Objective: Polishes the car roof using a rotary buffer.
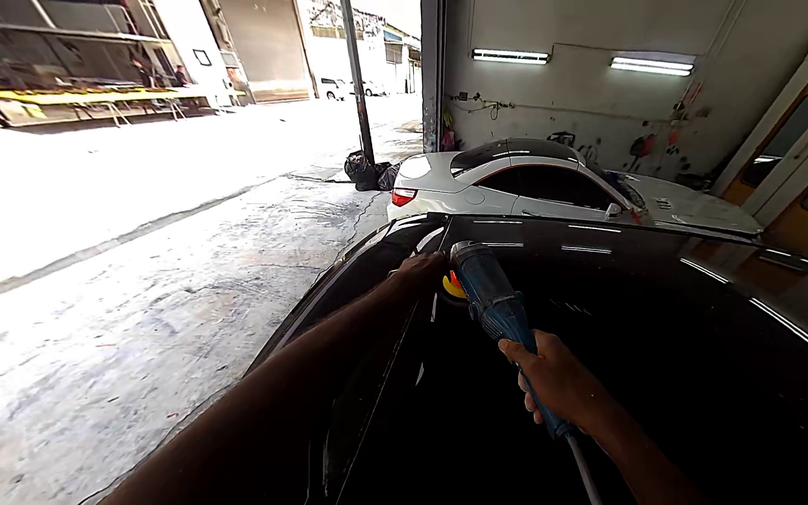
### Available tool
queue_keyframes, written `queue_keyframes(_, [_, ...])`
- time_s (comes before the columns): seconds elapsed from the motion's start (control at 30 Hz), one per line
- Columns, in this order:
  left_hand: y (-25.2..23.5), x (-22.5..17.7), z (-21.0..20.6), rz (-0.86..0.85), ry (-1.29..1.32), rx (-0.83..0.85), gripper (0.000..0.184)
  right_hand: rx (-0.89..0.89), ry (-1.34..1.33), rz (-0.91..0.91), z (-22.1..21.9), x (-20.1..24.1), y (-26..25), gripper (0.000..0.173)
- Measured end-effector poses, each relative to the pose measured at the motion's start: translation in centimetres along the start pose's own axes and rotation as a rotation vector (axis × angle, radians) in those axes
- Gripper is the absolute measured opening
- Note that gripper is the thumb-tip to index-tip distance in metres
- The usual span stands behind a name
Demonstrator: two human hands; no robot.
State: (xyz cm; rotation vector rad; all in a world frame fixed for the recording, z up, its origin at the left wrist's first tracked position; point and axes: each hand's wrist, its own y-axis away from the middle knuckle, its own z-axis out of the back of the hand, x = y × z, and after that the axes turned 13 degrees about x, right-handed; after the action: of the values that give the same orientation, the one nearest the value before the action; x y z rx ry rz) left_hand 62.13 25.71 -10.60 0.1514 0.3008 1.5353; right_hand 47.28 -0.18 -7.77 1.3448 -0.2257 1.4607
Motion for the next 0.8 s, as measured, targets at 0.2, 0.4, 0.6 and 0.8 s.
queue_keyframes(0.2, [-0.9,-1.8,0.2,-0.062,-0.034,-0.015,0.025,-0.026,-0.017,0.018,1.3,-1.1,0.5,0.042])
queue_keyframes(0.4, [-1.6,-4.6,0.7,-0.079,-0.024,0.015,0.024,-0.061,-0.038,-0.006,2.6,-2.1,1.6,0.043])
queue_keyframes(0.6, [-2.6,-8.0,0.5,-0.112,-0.046,0.0,0.025,-0.107,-0.063,-0.023,4.2,-3.6,2.9,0.044])
queue_keyframes(0.8, [-3.3,-12.3,0.7,-0.191,-0.055,0.011,0.025,-0.17,-0.113,-0.042,5.9,-5.4,4.9,0.041])
